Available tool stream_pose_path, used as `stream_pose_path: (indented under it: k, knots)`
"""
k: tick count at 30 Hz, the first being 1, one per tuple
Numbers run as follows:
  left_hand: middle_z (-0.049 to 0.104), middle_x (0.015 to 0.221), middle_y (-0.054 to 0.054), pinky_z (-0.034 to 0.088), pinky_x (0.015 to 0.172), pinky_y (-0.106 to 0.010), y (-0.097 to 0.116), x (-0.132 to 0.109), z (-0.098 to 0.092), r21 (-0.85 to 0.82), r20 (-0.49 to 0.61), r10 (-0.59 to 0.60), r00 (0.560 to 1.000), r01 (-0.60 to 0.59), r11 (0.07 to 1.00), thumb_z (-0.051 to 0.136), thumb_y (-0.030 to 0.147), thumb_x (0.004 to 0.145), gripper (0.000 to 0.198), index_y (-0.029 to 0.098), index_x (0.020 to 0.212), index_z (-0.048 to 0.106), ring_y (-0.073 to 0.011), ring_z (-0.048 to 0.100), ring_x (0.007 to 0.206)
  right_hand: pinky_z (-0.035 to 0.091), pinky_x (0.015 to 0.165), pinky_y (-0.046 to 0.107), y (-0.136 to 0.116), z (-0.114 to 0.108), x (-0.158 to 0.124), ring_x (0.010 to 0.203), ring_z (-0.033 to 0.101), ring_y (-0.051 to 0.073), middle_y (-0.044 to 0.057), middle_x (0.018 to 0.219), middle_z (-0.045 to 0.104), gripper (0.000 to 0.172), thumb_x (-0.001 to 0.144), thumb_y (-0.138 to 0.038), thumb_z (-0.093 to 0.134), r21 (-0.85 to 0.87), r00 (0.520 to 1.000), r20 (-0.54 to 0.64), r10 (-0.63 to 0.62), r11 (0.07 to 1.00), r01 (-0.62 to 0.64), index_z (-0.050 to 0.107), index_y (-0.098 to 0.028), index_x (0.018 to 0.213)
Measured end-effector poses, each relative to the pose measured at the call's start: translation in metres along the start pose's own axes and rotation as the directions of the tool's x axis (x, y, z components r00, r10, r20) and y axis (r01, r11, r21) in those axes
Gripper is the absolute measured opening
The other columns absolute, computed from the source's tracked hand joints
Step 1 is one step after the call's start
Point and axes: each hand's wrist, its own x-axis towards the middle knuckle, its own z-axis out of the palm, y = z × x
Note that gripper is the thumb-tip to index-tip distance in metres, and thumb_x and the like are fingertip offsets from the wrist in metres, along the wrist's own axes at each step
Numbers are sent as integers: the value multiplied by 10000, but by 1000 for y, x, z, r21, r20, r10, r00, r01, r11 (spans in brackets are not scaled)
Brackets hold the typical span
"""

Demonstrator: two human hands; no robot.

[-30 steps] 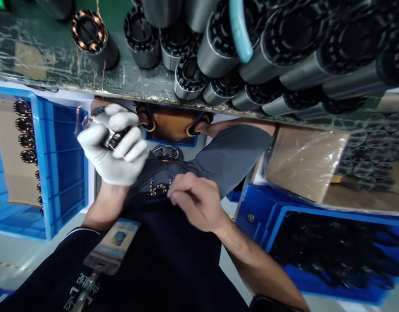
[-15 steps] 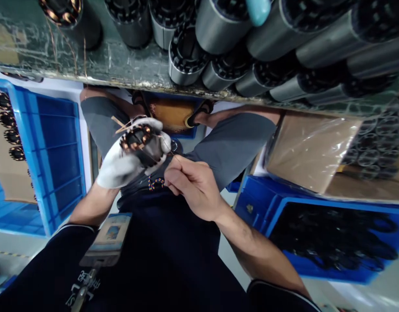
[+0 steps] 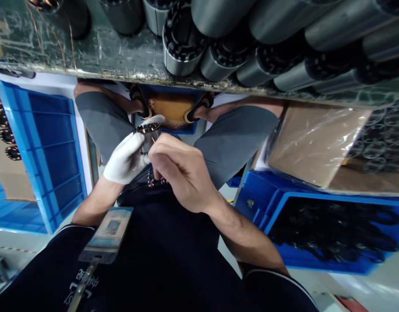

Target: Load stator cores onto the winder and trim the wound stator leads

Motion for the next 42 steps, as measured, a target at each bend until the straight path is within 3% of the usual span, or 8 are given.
stream_pose_path:
  k: [4, 9, 14, 22, 26, 32, 37, 42]
  knots:
    - [742, 852, 31, 573, 692, -215, -15, 8, 7, -77, -210, 56, 976, -74, 994, 1042, 402, 723, 524, 213, 1125, 765, -109, 688, 745, 477, 757, 316, 8, 6, -14, 833, 593, 151, 18, 910, 623, 350, 1194, -292, 555, -141, 994, 97, 47, 989, -33, 592, -222, 854]
    - [638, 764, 89, 370, 452, -219, -14, 15, 7, -64, -113, 70, 991, -77, 995, 993, 346, 744, 486, 230, 1107, 692, -47, 464, 484, 413, 639, 309, -3, -21, -41, 710, 552, 133, 14, 839, 611, 353, 1121, -217, 627, -128, 980, 182, 82, 990, -59, 539, -218, 780]
    - [741, 925, 9, 655, 810, -338, 13, 9, -8, 541, 84, 484, 871, -448, 712, 974, 285, 783, 515, 221, 1241, 748, -157, 746, 795, 363, 562, 358, -18, -47, -43, 577, 488, 159, 6, 670, 585, 475, 1121, -383, 658, 53, 978, 58, 201, 978, -204, 569, -232, 680]
    - [712, 1562, -94, 685, 1098, -413, 14, -16, 9, 700, 379, 472, 796, -580, 417, 931, 318, 891, 847, 274, 1648, 553, -292, 799, 1311, 445, 618, 310, -2, -24, 12, 723, 594, 146, 4, 929, 759, 127, 991, -390, 909, -15, 960, -82, 266, 963, -268, 880, -269, 1015]
    - [801, 1226, -50, 671, 791, -339, -2, -21, 15, 746, 172, 550, 817, -473, 468, 948, 298, 806, 717, 258, 1438, 613, -205, 824, 923, 433, 578, 321, -4, -22, 10, 684, 600, 151, 5, 858, 748, 141, 1052, -299, 811, -233, 969, -188, 160, 951, -203, 821, -261, 916]
    - [778, 981, -10, 632, 753, -373, -14, -21, 6, 662, 282, 708, 648, -665, 345, 934, 212, 686, 575, 261, 1187, 656, -210, 783, 807, 463, 564, 309, -2, -33, 8, 650, 634, 130, -19, 818, 761, 132, 1043, -269, 836, -342, 993, -108, 52, 936, -86, 805, -259, 915]
    - [727, 975, -6, 580, 735, -348, 5, -22, -1, 661, 240, 638, 732, -604, 444, 787, 115, 677, 444, 254, 1080, 662, -184, 711, 825, 516, 569, 339, -18, -50, 1, 670, 685, 160, -7, 843, 766, 76, 1028, -254, 855, -427, 924, -376, -68, 898, -108, 816, -298, 981]
    - [729, 970, -16, 572, 828, -358, 20, -25, 6, 727, 245, 499, 831, -498, 473, 782, 144, 772, 282, 242, 998, 646, -188, 698, 867, 680, 861, 463, -26, -59, -12, 957, 834, 272, 1, 1309, 864, 445, 959, -176, 928, -620, 983, 149, -111, 764, 180, 848, -400, 1335]
